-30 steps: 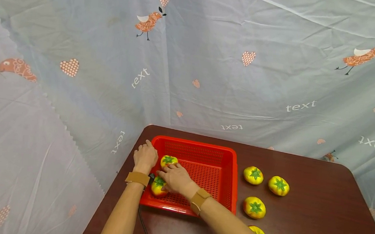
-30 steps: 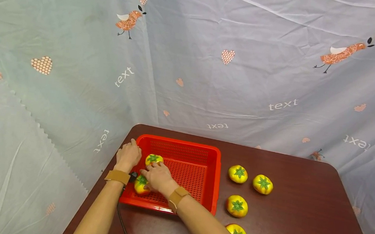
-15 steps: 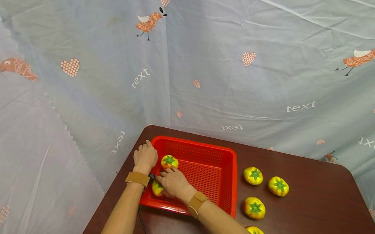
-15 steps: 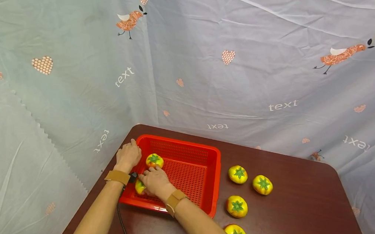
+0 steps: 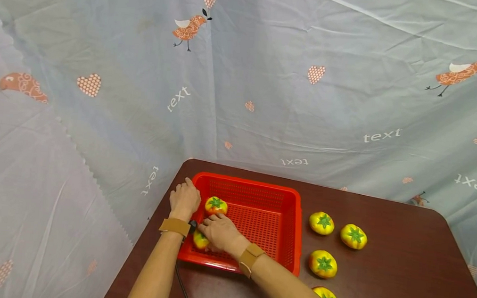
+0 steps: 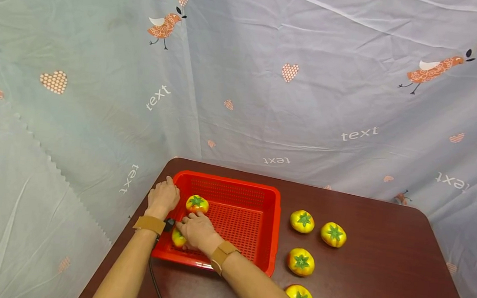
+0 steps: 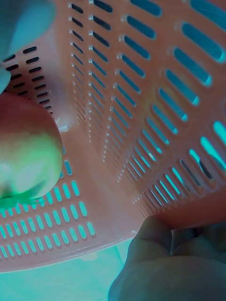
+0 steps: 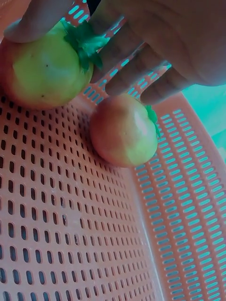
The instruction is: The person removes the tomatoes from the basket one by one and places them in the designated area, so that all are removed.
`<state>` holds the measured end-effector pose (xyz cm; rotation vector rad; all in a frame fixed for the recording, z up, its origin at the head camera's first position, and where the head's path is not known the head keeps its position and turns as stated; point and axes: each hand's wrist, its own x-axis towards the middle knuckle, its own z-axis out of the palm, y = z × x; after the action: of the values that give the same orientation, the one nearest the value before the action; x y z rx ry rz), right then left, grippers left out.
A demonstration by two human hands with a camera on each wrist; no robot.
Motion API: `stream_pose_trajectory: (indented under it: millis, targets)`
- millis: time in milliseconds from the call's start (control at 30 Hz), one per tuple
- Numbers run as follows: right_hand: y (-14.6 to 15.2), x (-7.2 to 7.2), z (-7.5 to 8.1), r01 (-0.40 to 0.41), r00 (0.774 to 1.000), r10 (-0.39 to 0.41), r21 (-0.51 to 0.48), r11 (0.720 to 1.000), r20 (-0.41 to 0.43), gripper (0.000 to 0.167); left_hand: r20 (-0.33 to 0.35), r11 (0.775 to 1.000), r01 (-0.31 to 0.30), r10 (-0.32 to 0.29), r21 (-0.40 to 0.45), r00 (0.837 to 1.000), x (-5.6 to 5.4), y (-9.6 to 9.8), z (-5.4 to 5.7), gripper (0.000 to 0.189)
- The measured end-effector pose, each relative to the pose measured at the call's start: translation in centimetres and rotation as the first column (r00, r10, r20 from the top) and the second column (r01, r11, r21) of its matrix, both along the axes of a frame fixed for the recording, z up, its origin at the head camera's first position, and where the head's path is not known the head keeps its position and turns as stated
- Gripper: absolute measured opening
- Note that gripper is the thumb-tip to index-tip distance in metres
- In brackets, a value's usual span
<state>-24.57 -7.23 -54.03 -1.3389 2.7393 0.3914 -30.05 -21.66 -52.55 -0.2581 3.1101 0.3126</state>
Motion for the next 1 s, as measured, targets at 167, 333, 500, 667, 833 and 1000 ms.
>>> stream_pose_trajectory:
  millis: [167,333,500,667,833,1000]
  targets:
    - [0.1,-0.1,0.0,-0.015,1.0,0.015,-0.008,1.0,-0.019,0.063,0.003,1.0,0.004,-0.004,-0.002,1.0,0.0,0.0,-0.1,0.062]
    - [0.5,-0.3,0.4,-0.001,1.0,0.0,-0.014,1.0,-0.021,0.069,0.007,1.0,0.001,-0.001,0.001,1.0,0.0,0.0,0.0,0.062]
    - [0.8,-0.5,1.2,0.015,1.0,-0.015,-0.035,0.999,0.002,0.071,0.011,1.0,0.0,0.0,-0.002,1.0,0.0,0.0,0.1,0.062]
    - [1.4,-0.9,2.0,0.027,1.0,-0.026,-0.051,0.998,0.013,0.072,0.017,1.0,0.001,-0.001,0.001,1.0,0.0,0.0,0.1,0.063]
    - [2.2,-1.2,2.7,0.026,1.0,-0.027,-0.076,0.997,-0.01,0.074,0.018,1.0,0.0,0.0,0.003,1.0,0.0,0.0,0.1,0.063]
    - [2.8,-1.5,3.3,0.024,0.999,-0.027,-0.093,0.995,-0.032,0.074,0.025,1.0,0.003,-0.003,-0.005,1.0,0.1,0.0,0.3,0.062]
